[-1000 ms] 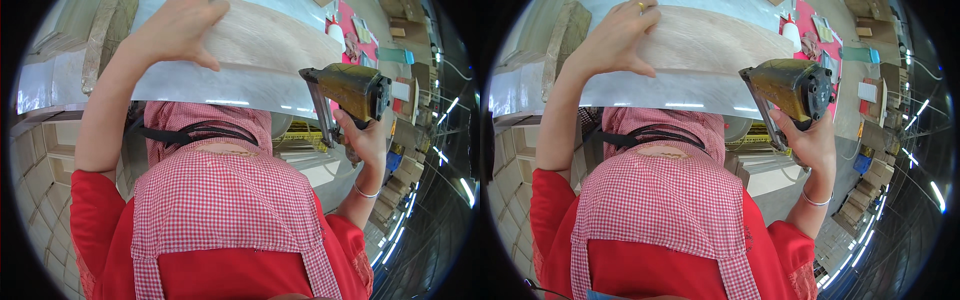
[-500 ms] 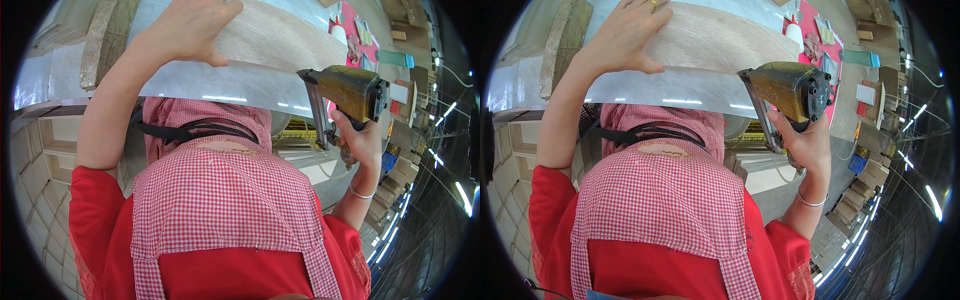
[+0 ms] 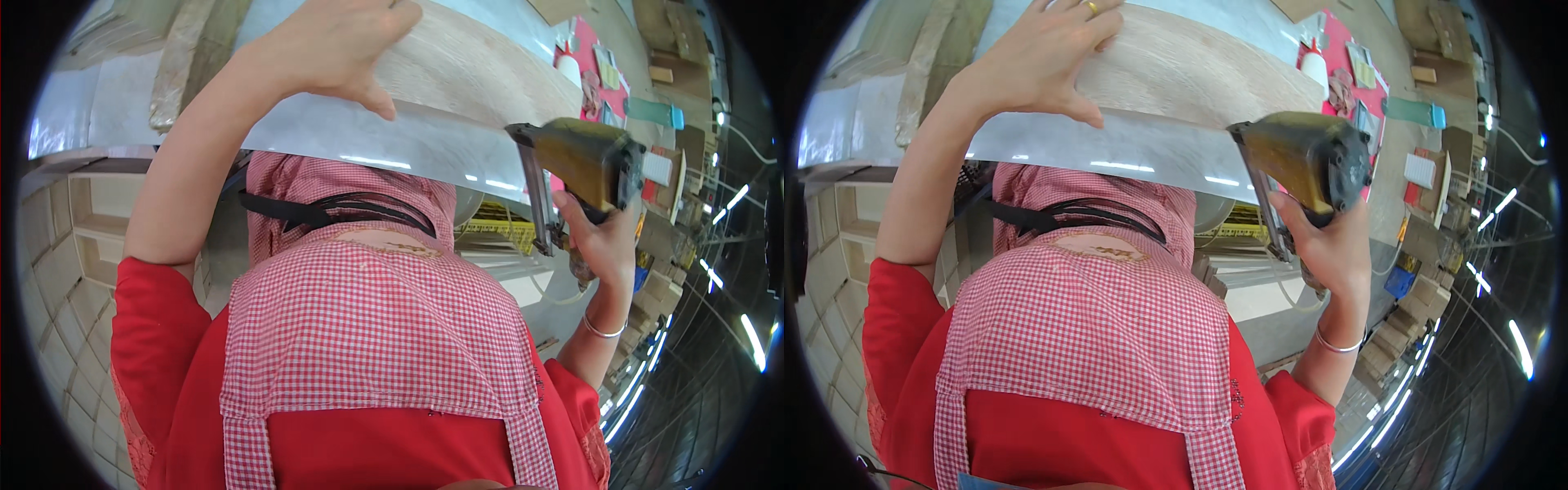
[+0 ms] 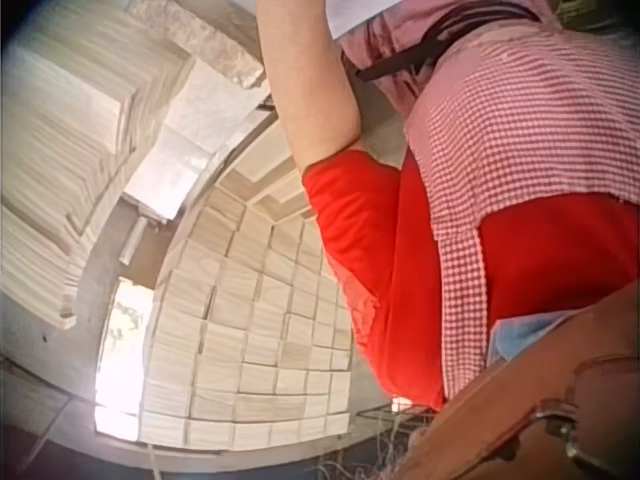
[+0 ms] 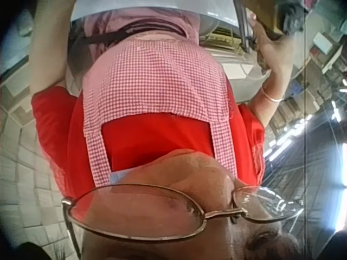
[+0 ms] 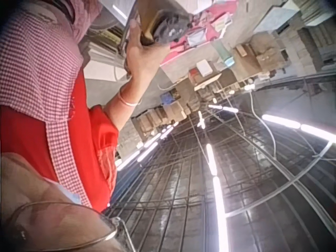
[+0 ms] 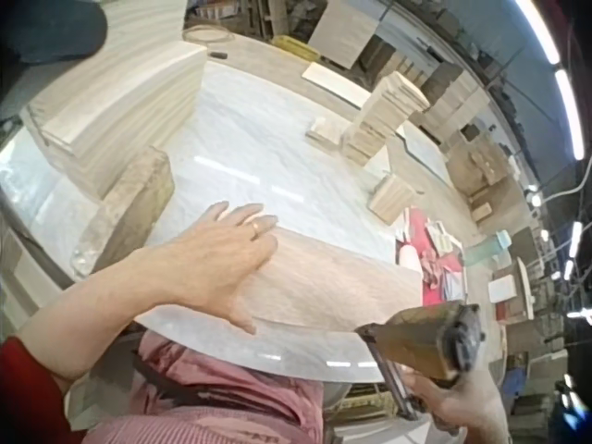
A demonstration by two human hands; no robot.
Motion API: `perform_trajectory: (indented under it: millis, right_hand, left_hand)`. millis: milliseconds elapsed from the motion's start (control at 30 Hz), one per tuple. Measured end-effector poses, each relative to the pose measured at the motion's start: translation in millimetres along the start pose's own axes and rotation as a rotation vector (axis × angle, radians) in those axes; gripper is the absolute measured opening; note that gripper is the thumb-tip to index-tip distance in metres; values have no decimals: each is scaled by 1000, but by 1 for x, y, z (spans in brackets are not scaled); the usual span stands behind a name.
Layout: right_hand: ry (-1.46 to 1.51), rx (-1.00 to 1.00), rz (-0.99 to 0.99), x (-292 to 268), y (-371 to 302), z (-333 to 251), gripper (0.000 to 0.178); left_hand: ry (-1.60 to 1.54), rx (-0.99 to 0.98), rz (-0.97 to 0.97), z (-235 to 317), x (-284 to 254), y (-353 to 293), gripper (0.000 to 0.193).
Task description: The recorder is assembling wooden boxes by applying glue to the components and securing them with a nail gun and hammer.
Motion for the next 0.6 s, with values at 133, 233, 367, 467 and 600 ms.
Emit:
perform_trajectory:
  millis: [133,233,367,467,600]
  right_hand:
    - [52,-39,25,7,-3,-13,22]
    - [72,-78,-6,21,1,-26,23]
    - [175,-193,-74,46,6,-51,26]
    - [205,-157,-149,55,10,-59,29]
    - [168,-189,-177,60,15,-65,29]
  left_hand:
    - [45,-18,-190,7,-26,13,68]
    - [-25,-419,-708,5,-24,37,62]
    - [-85,-435,-688,8,-29,42,61]
    - [-144,-471,-709,3,-28,41,64]
    - [-150,-456,-656,2,-26,37,67]
Point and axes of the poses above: each hand's wrist, its own y-axis towards the middle knuckle, its own x-axis out of the palm, z = x × y, the point moved 2 cm from there along y, towards the middle knuckle, and after that the axes turned 6 degrees about z, right-handed, at the moved point
